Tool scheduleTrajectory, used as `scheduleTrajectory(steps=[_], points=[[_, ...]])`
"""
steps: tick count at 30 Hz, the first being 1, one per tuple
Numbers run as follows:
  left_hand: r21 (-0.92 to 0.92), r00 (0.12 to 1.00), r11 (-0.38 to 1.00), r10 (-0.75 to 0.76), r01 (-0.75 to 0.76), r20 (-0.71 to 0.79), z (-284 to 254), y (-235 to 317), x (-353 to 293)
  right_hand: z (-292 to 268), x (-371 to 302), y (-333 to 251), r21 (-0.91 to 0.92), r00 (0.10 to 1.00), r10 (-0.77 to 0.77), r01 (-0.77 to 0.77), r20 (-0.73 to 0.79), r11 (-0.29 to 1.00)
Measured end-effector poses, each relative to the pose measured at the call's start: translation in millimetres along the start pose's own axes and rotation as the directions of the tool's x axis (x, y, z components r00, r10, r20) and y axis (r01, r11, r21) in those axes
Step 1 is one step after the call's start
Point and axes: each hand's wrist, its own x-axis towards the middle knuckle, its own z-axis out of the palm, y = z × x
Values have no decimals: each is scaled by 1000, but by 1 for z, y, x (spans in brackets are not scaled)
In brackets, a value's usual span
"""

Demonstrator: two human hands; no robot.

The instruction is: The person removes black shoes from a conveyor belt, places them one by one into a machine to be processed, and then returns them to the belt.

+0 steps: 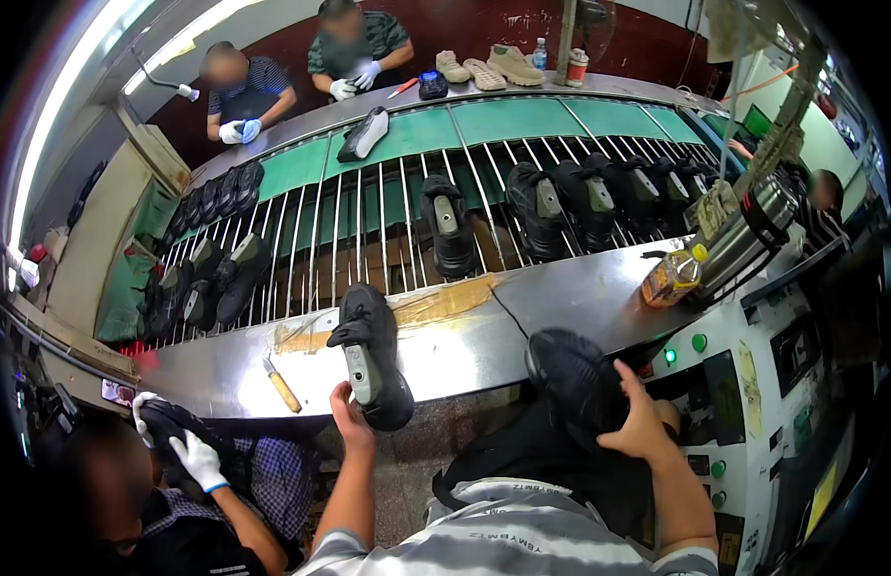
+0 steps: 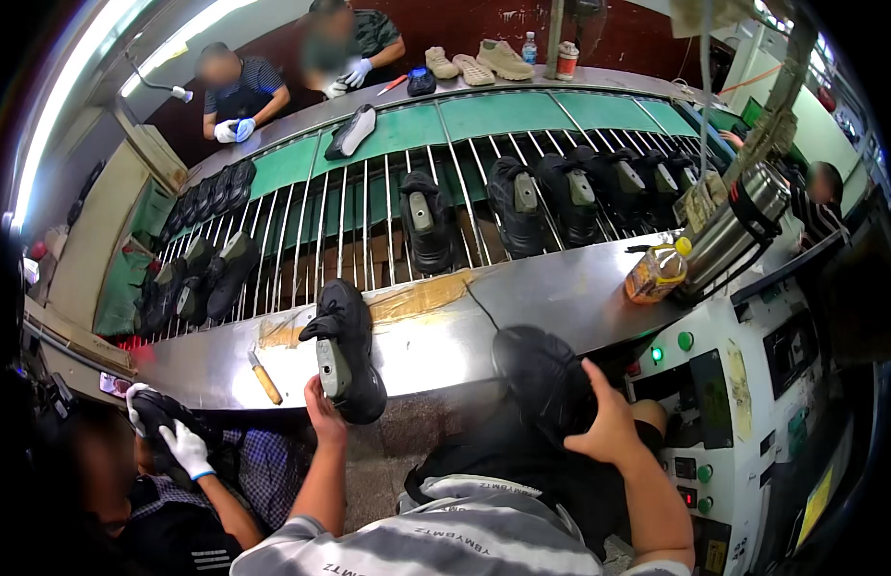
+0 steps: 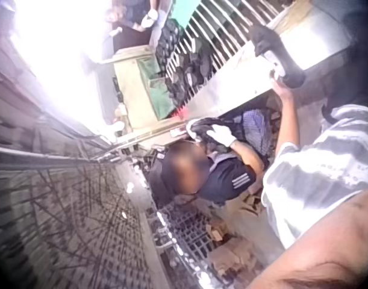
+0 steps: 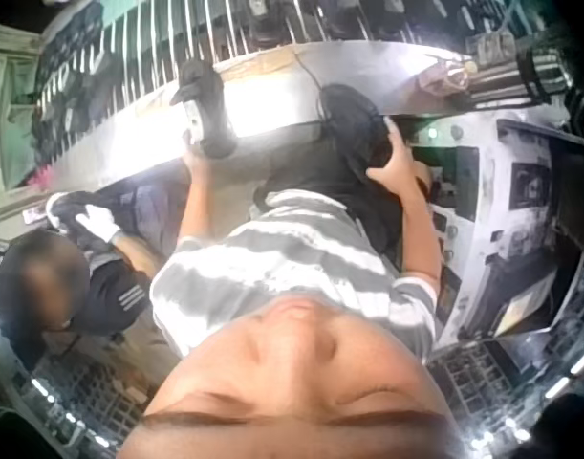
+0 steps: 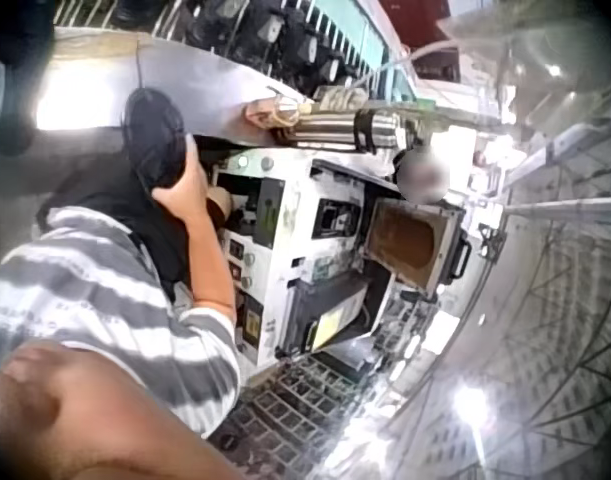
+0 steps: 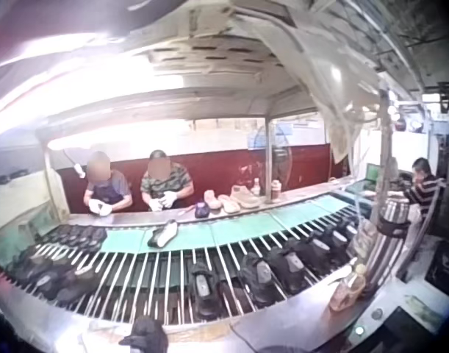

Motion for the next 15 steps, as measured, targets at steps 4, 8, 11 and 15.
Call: scheduleTrajectory(steps=[4, 8, 11, 15], points=[[434, 928, 821, 351, -371, 127, 46, 14, -79, 6, -36, 24, -132, 998, 39, -44, -46, 990], [503, 941, 846, 296, -178, -164, 94, 12, -38, 15, -26, 35, -179, 987, -86, 61, -139, 982], [515, 928, 841, 309, -166, -206, 112, 17, -12, 12, -26, 29, -243, 992, -83, 57, -98, 968], [554, 919, 806, 356, -209, -172, 109, 13, 47, 24, -26, 24, -288, 989, -126, 99, -76, 953]])
